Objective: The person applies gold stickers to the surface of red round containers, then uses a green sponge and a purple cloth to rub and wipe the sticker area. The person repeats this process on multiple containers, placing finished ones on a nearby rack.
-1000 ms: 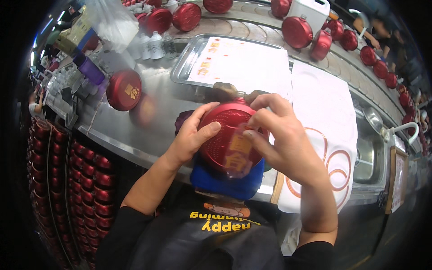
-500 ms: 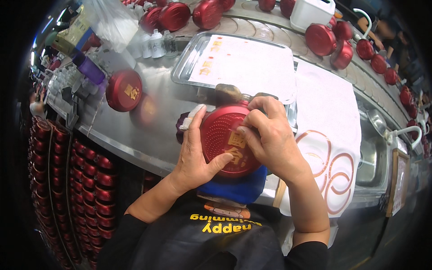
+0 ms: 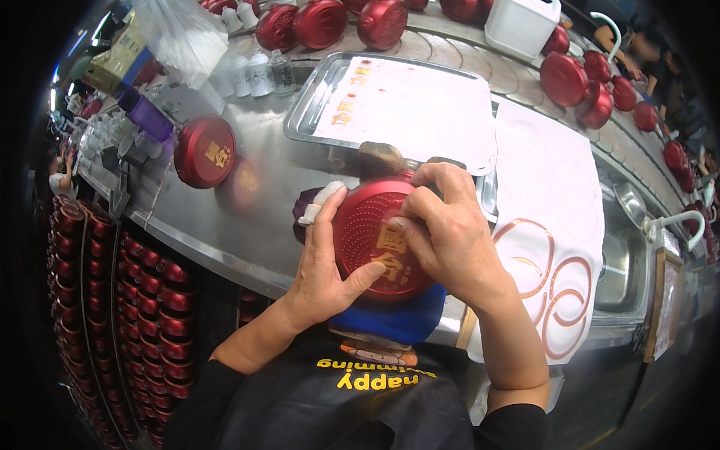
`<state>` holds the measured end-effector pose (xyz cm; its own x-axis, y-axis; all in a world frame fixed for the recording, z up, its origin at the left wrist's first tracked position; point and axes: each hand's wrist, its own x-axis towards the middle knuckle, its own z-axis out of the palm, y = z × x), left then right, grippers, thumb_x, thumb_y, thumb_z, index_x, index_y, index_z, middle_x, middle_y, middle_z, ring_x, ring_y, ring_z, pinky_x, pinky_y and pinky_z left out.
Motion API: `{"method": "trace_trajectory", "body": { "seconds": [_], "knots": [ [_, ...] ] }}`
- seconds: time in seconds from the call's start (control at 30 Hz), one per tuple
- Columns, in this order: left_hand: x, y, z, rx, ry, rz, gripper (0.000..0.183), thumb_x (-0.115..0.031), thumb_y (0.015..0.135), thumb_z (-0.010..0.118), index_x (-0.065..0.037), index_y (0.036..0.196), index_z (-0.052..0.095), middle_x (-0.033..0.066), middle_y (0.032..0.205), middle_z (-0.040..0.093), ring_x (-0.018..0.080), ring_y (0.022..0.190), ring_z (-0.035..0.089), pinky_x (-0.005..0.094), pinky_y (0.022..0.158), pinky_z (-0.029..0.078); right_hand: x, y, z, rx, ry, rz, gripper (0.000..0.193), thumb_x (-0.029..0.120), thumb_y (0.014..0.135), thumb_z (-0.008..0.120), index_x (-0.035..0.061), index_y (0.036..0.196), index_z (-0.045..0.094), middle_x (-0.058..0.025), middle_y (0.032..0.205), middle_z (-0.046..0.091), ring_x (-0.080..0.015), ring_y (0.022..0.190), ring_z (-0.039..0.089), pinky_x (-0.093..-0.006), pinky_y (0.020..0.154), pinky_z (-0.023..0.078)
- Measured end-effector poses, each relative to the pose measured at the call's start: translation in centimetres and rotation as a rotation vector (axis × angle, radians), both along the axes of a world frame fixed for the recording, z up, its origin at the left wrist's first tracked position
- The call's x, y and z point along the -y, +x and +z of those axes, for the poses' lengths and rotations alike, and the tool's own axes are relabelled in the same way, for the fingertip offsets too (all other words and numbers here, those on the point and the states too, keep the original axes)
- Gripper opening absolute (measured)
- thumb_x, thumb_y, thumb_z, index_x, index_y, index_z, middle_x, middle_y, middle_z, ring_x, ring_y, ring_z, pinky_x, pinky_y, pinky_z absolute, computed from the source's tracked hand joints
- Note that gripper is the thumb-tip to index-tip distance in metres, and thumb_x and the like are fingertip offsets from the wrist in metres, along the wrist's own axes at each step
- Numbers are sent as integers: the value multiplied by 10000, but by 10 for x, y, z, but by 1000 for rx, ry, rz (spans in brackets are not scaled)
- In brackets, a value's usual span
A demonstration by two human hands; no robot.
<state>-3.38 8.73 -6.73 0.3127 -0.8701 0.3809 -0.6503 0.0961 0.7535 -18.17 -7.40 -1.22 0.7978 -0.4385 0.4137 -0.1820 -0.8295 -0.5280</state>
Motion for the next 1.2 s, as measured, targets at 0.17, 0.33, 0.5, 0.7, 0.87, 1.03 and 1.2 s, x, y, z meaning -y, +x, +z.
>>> {"method": "trace_trajectory", "body": {
  "seconds": [0.17, 0.33, 0.5, 0.7, 0.87, 1.03, 1.2],
  "knots": [
    [0, 0, 2, -17, 7, -7, 994, -359, 897, 800, 62, 1577, 210, 332, 1525, 331, 473, 1435, 344, 534, 1200, 284, 0, 1, -2, 20, -20, -3, 226, 42, 783, 832, 24, 914, 648, -141, 1188, 583, -335, 1158, 565, -422, 964, 502],
    [-1, -3, 3, 24, 13, 17, 990, -361, 893, 803, 57, 1575, 218, 328, 1519, 339, 473, 1428, 353, 529, 1195, 291, 1, 1, -3, 38, -36, 8, 222, 57, 791, 822, 18, 917, 643, -158, 1164, 588, -354, 1136, 570, -436, 955, 496],
    [0, -2, 0, 17, -1, 17, 1002, -358, 890, 808, 48, 1584, 210, 302, 1536, 353, 433, 1428, 381, 503, 1200, 298, 2, 2, -4, 59, -50, 29, 212, 79, 816, 797, 5, 926, 631, -190, 1144, 593, -393, 1122, 568, -456, 938, 488],
    [-1, -1, -1, 33, 3, 26, 1006, -369, 894, 803, 50, 1588, 208, 292, 1547, 358, 417, 1433, 389, 490, 1207, 295, 1, 2, -4, 50, -34, -3, 233, 51, 772, 838, 23, 901, 646, -141, 1163, 588, -336, 1139, 575, -426, 963, 499],
    [-2, -3, 0, 44, 28, 37, 1005, -374, 898, 793, 53, 1589, 203, 299, 1551, 353, 425, 1438, 382, 493, 1209, 292, 2, 2, -3, 36, -20, 9, 243, 48, 766, 838, 24, 895, 633, -142, 1173, 583, -340, 1146, 567, -428, 970, 490],
    [-2, -3, 1, 33, 21, 28, 1016, -368, 889, 797, 52, 1592, 195, 304, 1554, 344, 430, 1441, 376, 494, 1213, 286, 3, 2, -3, 34, -6, 14, 251, 47, 765, 837, 32, 897, 624, -140, 1180, 578, -345, 1161, 552, -435, 990, 473],
    [-3, -4, 1, 35, 27, 19, 1003, -338, 890, 800, 58, 1583, 193, 337, 1541, 320, 478, 1436, 350, 526, 1205, 283, 3, 2, -3, 34, -11, 12, 250, 49, 773, 833, 42, 911, 624, -138, 1181, 577, -348, 1162, 544, -441, 1000, 462]
  ]
}}
